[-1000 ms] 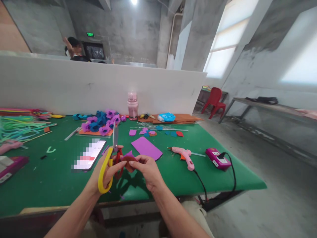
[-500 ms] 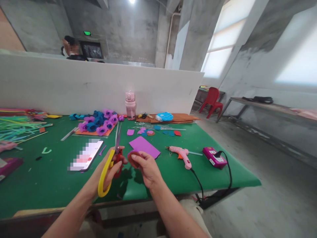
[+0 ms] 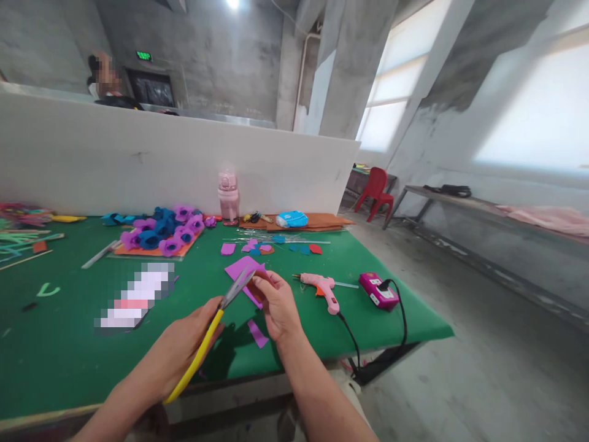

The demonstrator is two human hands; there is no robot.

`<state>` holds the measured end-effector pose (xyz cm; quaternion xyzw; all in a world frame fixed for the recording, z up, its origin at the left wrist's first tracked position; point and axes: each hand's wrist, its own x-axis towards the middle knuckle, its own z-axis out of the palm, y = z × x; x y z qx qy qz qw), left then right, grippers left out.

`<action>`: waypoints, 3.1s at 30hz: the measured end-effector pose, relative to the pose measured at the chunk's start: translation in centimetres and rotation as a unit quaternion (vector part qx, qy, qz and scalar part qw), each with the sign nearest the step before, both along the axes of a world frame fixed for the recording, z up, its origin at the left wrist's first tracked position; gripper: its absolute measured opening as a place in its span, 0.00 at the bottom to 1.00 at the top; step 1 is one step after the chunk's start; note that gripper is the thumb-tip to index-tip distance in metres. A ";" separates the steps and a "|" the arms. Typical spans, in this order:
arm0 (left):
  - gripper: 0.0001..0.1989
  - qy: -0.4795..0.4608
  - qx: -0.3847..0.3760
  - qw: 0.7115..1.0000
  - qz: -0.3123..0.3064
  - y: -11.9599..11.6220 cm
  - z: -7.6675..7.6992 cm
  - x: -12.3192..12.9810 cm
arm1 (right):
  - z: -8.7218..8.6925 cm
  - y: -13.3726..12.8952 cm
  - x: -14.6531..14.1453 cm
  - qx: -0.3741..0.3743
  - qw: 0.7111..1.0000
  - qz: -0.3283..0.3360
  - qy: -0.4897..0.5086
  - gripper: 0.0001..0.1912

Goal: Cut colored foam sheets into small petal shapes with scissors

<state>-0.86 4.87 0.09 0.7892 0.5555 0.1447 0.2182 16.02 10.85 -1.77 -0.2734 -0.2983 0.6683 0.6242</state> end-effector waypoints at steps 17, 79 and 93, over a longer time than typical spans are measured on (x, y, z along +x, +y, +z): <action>0.18 0.006 0.029 0.999 -0.015 0.2 -0.7 0.0 | 0.2 -0.4 -0.4 0.006 0.999 -0.018 -0.038 0.09; 0.22 -0.422 0.003 0.905 0.058 1.7 -1.5 -0.4 | -0.4 -1.8 -1.2 -0.019 0.944 0.193 -0.267 0.11; 0.28 -0.583 0.035 0.779 0.229 2.5 -1.9 1.0 | -0.8 -2.1 -3.5 -0.065 0.993 0.101 -0.011 0.19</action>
